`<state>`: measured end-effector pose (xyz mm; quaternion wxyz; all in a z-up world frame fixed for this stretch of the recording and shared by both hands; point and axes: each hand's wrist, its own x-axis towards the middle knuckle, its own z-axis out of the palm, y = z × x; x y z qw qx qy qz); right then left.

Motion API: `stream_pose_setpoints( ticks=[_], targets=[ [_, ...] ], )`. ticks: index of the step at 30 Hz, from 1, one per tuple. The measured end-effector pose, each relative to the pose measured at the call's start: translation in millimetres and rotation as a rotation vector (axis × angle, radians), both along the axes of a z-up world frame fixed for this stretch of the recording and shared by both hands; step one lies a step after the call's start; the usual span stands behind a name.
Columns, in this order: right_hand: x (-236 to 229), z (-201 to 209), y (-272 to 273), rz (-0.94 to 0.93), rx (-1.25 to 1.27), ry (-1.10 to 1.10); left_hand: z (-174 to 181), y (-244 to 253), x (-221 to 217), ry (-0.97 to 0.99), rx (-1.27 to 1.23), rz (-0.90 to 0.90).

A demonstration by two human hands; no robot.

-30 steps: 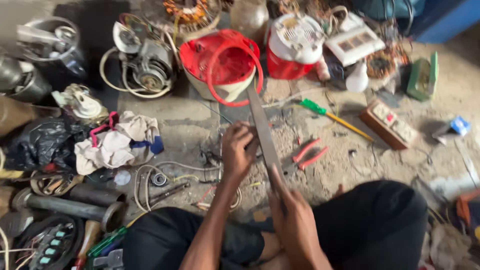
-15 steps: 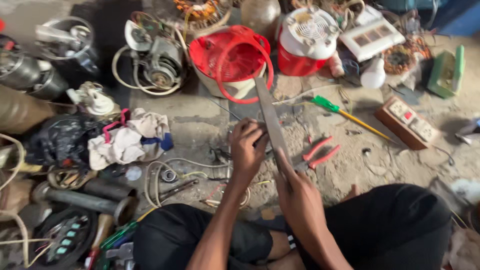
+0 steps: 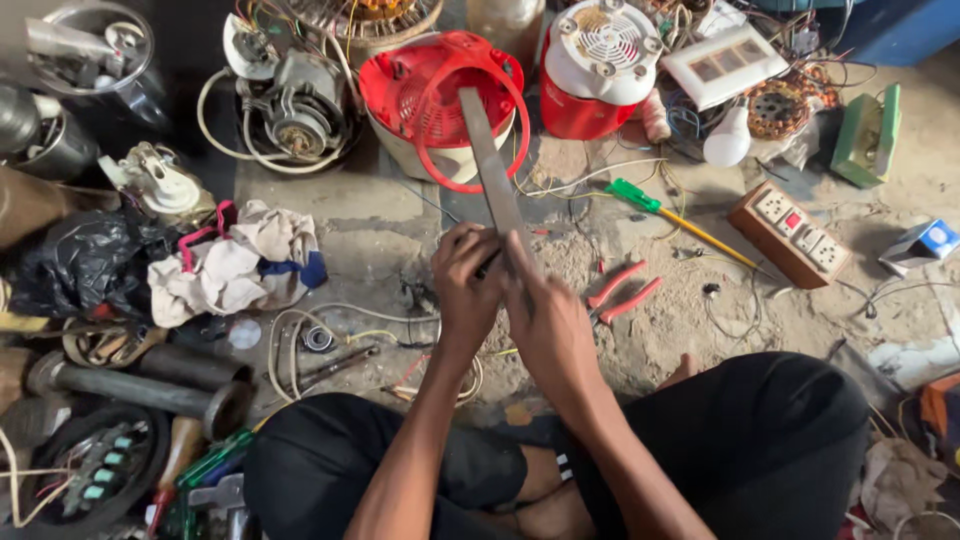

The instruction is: The person repairs an electric motor by filing the housing, pulling at components with pliers, and inserting a screwdriver into the assembly while sitting on a workshop floor.

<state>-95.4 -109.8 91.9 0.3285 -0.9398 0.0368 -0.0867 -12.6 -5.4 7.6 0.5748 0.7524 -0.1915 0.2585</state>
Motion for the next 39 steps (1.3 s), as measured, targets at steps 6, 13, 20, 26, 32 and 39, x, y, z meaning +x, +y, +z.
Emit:
stream_pose_setpoints(
  ticks=[6, 13, 20, 26, 32, 39],
  targets=[
    [-60.8, 1.7, 7.0, -0.021, 0.024, 0.043, -8.0, 3.0, 2.6, -0.068, 0.063, 0.057],
    [-30.6, -0.2, 5.4, 0.045, 0.006, -0.071, -5.1, 3.9, 7.8, -0.006, -0.046, 0.027],
    [-8.8, 0.1, 14.4, 0.014, -0.061, 0.058, -16.2, 11.6, 9.6, 0.006, -0.069, 0.056],
    [-59.7, 24.7, 22.5, -0.021, -0.097, 0.202, -6.6, 12.8, 11.3, 0.031, -0.129, 0.056],
    [0.1, 10.3, 15.8, 0.04, -0.054, 0.101, -6.7, 9.0, 4.0, 0.051, -0.127, 0.011],
    [-56.0, 13.7, 0.6, 0.067, -0.01, 0.037, -3.0, 14.7, 11.0, 0.016, -0.05, 0.054]
  ],
)
